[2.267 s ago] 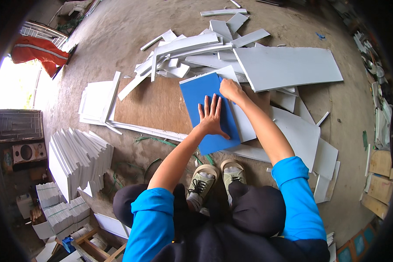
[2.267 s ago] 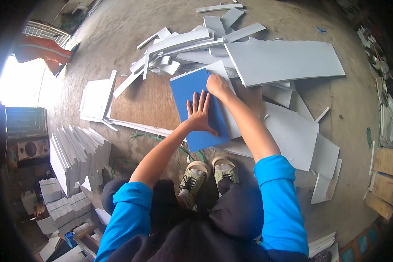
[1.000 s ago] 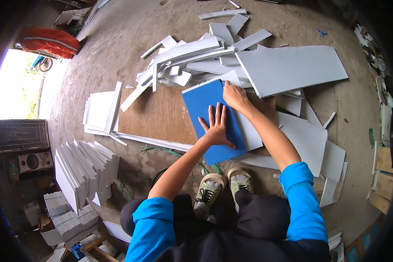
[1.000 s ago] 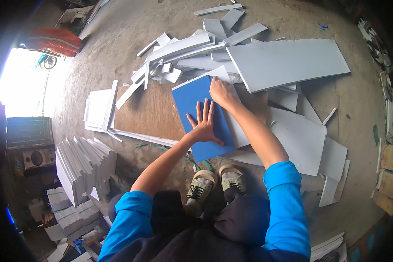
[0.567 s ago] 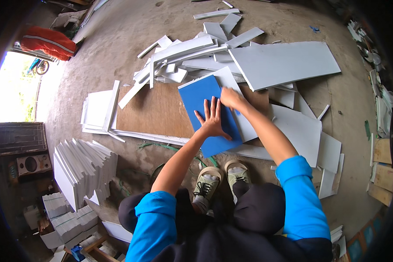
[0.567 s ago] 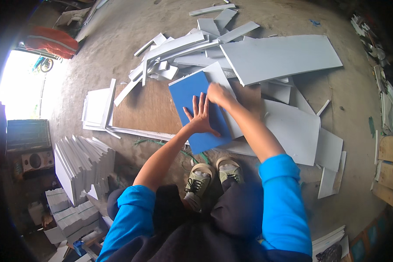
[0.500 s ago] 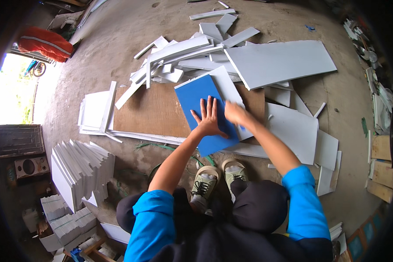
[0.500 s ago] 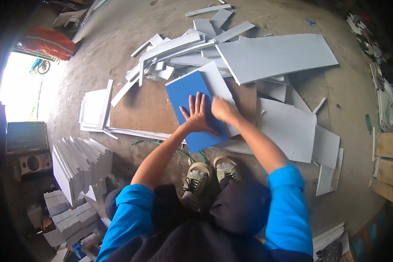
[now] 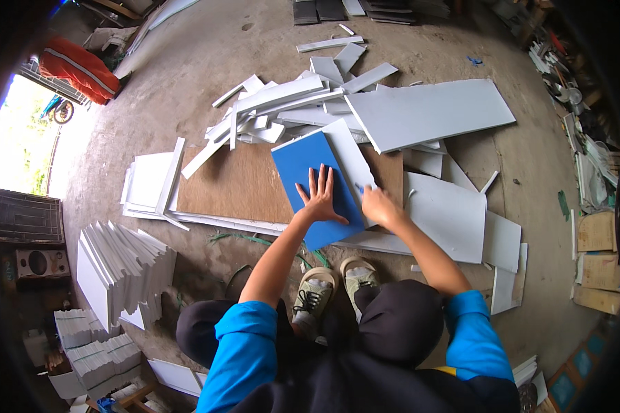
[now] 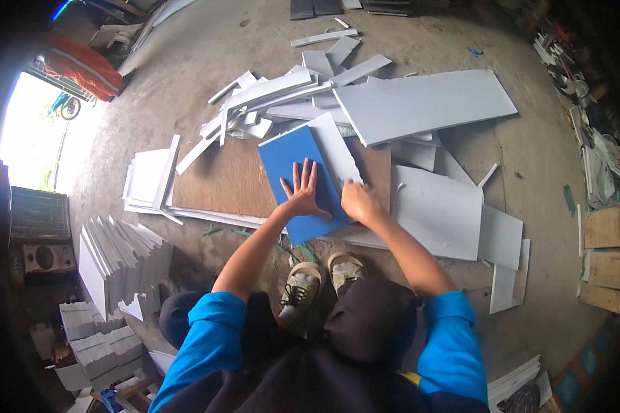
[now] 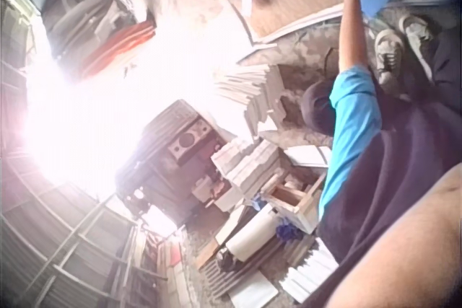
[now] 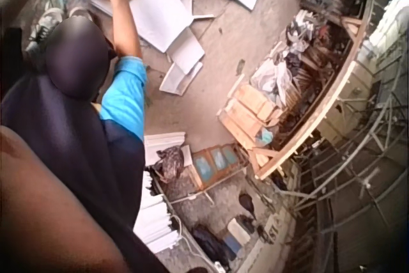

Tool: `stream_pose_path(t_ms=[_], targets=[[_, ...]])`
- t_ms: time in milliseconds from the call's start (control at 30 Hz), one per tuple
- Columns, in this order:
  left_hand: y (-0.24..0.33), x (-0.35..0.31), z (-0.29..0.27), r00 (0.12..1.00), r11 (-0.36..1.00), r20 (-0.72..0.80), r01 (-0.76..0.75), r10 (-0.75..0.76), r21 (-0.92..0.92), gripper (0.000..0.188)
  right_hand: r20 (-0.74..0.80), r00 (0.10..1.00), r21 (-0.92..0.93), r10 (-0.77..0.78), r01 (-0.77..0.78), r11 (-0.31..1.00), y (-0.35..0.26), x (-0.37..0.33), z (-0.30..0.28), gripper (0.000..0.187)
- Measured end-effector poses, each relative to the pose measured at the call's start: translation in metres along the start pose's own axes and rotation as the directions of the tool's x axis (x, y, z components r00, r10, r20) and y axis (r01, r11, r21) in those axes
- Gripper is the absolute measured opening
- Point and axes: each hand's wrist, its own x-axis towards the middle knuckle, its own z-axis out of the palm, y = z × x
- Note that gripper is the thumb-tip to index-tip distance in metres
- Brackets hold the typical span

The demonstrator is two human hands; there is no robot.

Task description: The person sits on the floor and uses a utility knife to cut white foam sheets. They use a blue rectangular board as a template to guide the cuts, repeatedly aligning the board, scoring the foam, and snapping off the excess material. The person handles the foam sheets and the knife throughout the process.

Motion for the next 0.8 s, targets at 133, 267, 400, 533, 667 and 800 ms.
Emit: stream_pose_path(t_ms=[133, 267, 400, 533, 667, 800], targets=[[0.0, 0.002, -0.002, 0.997, 1.0, 0.066, 0.026, -0.027, 0.015, 0.147, -0.225, 0.973, 0.042, -0.061, 0.072, 0.997, -0.026, 0.077, -0.03, 0.024], [0.012, 0.005, -0.001, 0.999, 1.0, 0.05, -0.011, 0.012, -0.012, 0.146, -0.29, 0.953, 0.027, -0.084, 0.096, 0.995, -0.02, 0.144, -0.011, 0.029], [0.006, 0.001, -0.002, 0.998, 1.0, 0.062, -0.005, 0.006, -0.011, 0.145, -0.248, 0.964, 0.072, -0.096, 0.117, 0.991, -0.029, 0.164, 0.005, 0.029], [0.007, 0.0, -0.004, 0.997, 0.999, 0.07, -0.008, 0.01, -0.033, 0.144, -0.243, 0.964, 0.081, -0.105, 0.128, 0.989, -0.027, 0.166, 0.007, 0.029], [0.004, 0.001, -0.001, 1.0, 0.999, 0.014, -0.021, 0.022, -0.036, 0.145, -0.181, 0.981, 0.084, -0.068, 0.084, 0.993, -0.037, 0.164, -0.004, 0.024], [0.006, 0.002, -0.002, 0.999, 0.997, -0.008, -0.034, 0.034, -0.068, 0.145, -0.213, 0.972, 0.068, -0.096, 0.113, 0.991, -0.035, 0.17, -0.006, 0.029]])
